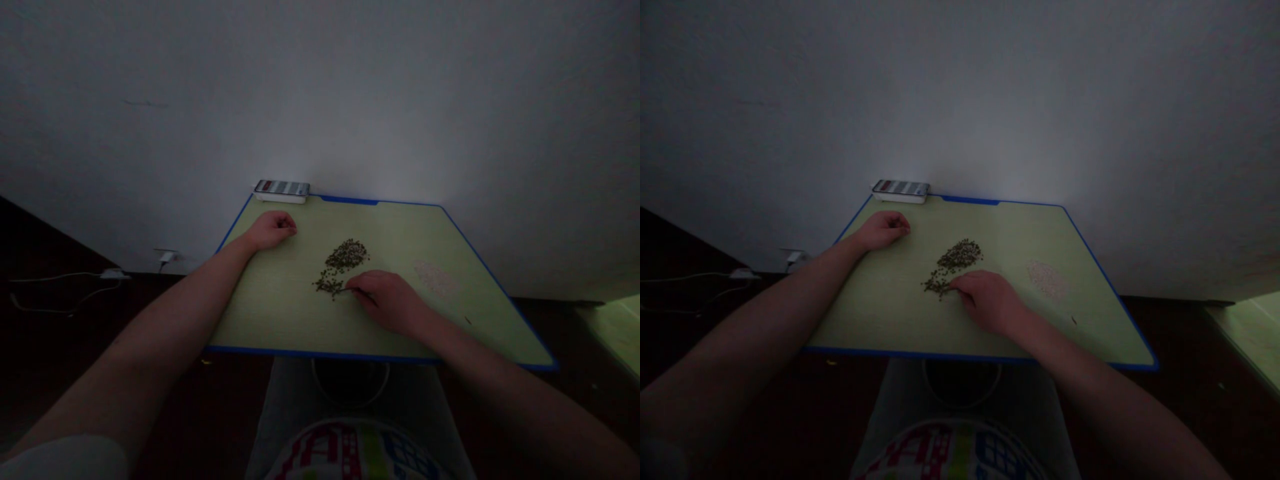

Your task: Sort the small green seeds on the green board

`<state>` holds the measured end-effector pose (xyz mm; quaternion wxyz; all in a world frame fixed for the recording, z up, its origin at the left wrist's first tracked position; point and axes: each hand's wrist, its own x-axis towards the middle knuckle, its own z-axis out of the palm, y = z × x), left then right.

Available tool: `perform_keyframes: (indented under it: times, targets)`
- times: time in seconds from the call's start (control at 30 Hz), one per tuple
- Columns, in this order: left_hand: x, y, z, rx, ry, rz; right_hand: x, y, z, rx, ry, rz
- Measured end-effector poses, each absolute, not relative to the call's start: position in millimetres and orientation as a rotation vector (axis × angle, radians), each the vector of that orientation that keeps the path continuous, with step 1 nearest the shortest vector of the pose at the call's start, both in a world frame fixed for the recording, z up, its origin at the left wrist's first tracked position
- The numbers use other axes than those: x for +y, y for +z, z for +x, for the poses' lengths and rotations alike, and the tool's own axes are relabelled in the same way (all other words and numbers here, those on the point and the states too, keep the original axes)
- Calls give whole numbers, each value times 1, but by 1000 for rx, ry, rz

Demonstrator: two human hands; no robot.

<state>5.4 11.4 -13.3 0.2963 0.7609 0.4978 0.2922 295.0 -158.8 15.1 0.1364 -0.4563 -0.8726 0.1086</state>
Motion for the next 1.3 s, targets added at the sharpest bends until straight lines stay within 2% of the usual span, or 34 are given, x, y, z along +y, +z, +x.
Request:
perform_keyframes:
  times: [0.47, 1.3]
  targets:
    - [11, -14, 6, 1323, 783, 2011, -204, 11, 289, -2385, 290, -1438]
    - [10, -12, 7, 1347, 774, 2003, -190, 6, 271, -2374, 257, -1483]
